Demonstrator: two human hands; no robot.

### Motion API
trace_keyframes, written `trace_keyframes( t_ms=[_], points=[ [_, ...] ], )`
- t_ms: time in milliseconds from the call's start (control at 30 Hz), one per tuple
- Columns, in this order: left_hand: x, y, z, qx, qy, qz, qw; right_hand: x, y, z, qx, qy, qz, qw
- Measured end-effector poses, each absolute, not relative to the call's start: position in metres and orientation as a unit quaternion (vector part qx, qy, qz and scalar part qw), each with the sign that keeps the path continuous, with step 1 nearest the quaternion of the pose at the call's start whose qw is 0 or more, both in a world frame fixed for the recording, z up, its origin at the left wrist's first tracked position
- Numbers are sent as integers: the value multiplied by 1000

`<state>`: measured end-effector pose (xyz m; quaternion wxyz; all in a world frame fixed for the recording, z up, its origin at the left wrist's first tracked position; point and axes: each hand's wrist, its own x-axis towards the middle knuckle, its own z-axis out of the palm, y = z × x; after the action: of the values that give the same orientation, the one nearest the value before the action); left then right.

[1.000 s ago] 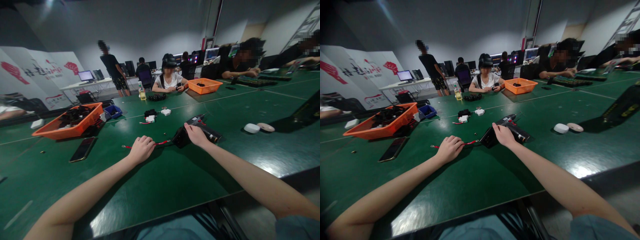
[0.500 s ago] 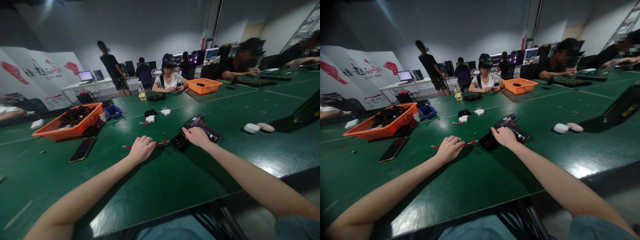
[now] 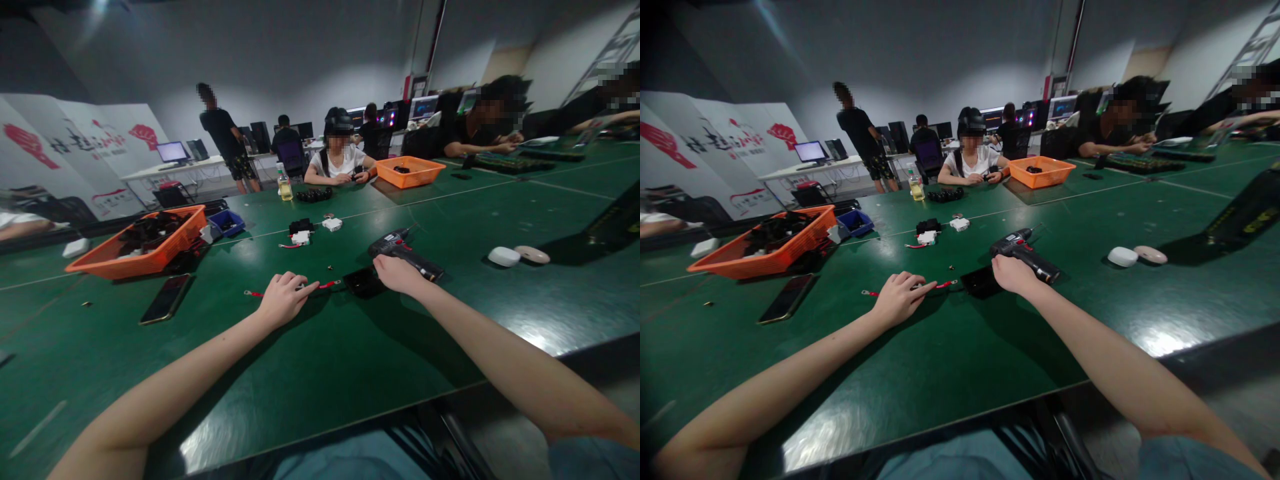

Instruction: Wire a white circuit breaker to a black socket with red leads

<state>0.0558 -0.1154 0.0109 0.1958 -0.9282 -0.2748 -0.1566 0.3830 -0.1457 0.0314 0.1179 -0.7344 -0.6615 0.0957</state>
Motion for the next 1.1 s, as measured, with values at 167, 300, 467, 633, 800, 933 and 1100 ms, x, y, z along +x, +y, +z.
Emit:
trace_keyframes(
  t_ms=[167, 300, 467, 633, 800, 933, 1100],
  points=[
    [55, -116, 13, -931, -280, -139, 188, 383, -145, 30, -722, -666, 128, 137],
    [56, -118, 16, -932, -283, -124, 189, 383, -144, 29, -714, -667, 149, 156],
    [58, -119, 17, -932, -285, -120, 191, 383, -143, 25, -706, -667, 161, 176],
    [58, -118, 17, -932, -281, -121, 193, 381, -143, 22, -705, -667, 150, 187],
    [58, -117, 16, -932, -280, -120, 196, 379, -142, 20, -705, -666, 147, 193],
    [57, -118, 16, -932, -279, -120, 201, 377, -142, 19, -710, -660, 147, 196],
    [57, -118, 17, -932, -279, -119, 198, 379, -141, 19, -707, -664, 153, 191]
  ],
)
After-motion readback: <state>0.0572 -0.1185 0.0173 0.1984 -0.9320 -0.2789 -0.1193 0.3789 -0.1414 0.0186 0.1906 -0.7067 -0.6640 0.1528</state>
